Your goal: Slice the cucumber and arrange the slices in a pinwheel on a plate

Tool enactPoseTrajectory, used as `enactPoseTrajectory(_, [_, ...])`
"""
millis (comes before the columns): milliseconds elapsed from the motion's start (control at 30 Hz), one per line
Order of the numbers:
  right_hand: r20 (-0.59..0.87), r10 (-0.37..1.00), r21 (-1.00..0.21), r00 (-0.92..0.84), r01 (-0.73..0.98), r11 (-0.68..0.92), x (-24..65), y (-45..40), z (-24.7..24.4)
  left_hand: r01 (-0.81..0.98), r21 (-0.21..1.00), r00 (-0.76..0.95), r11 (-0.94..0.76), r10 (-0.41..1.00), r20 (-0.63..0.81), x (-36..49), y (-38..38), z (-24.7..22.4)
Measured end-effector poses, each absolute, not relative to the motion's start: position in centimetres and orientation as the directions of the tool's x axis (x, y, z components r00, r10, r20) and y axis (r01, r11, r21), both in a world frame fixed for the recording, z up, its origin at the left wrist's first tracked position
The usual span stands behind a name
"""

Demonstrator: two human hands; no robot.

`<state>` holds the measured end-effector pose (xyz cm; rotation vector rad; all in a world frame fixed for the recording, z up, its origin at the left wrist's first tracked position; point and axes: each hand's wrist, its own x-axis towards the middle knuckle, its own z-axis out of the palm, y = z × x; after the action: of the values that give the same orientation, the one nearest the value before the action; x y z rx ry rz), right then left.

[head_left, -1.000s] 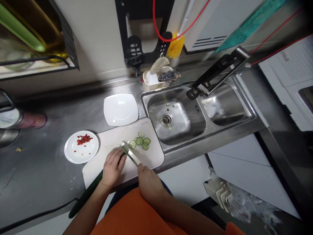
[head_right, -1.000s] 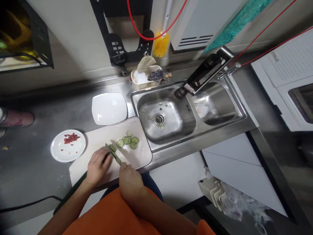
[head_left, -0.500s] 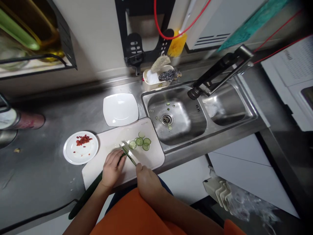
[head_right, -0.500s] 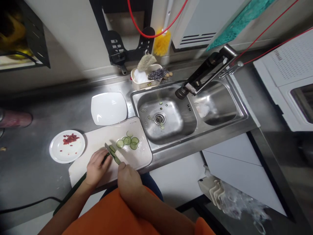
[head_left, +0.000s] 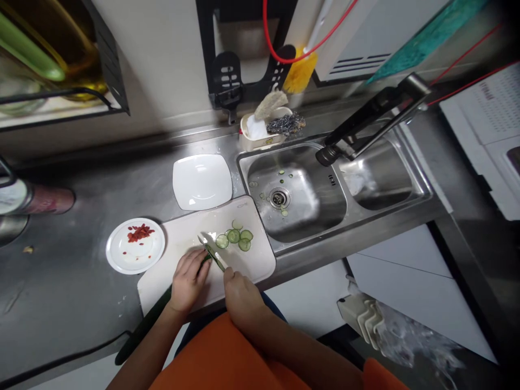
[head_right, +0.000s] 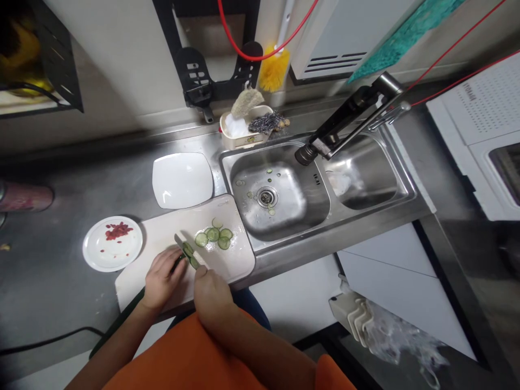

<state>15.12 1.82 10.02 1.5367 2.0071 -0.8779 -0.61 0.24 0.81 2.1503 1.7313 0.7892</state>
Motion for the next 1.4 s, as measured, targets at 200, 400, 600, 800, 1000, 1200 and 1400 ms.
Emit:
enactPoseTrajectory(200, [-0.677, 0.685, -0.236, -0.269, 0.961, 0.144, 14.8, 1.8, 8.8, 0.807, 0.538, 0.135, -0.246, 0.962, 0.237, -0.7, 0.2, 0.7])
enactPoseTrajectory(400, [-0.648, 0.704, -0.267, -0.291, 0.952, 0.148, 14.5, 2.1, 7.3, 0.808, 0.535, 0.128, -0.247, 0.96, 0.25, -0.6, 0.1, 0.6])
enactPoseTrajectory(600, [-0.64, 0.717, -0.269, -0.277, 0.955, 0.129, 14.3, 1.9, 6.6, 0.805, 0.538, 0.126, -0.249, 0.959, 0.255, -0.6, 0.1, 0.6])
enactPoseTrajectory(800, [-0.654, 0.703, -0.261, -0.278, 0.956, 0.134, 16.2, 2.0, 6.8, 0.812, 0.537, 0.119, -0.227, 0.966, 0.23, -0.5, 0.0, 0.6])
enactPoseTrajectory(1000, [-0.673, 0.696, -0.203, -0.25, 0.967, 0.151, 17.2, 1.5, 8.6, 0.803, 0.555, 0.104, -0.217, 0.968, 0.229, -0.4, -0.1, 0.8])
enactPoseTrajectory(1200, [-0.716, 0.652, -0.207, -0.249, 0.968, 0.143, 16.6, 0.8, 11.0, 0.806, 0.544, 0.106, -0.232, 0.961, 0.254, -0.5, 0.1, 1.0])
enactPoseTrajectory(1400, [-0.743, 0.629, -0.196, -0.23, 0.973, 0.126, 16.7, 0.6, 11.7, 0.821, 0.515, 0.11, -0.245, 0.954, 0.279, -0.5, 0.1, 1.0])
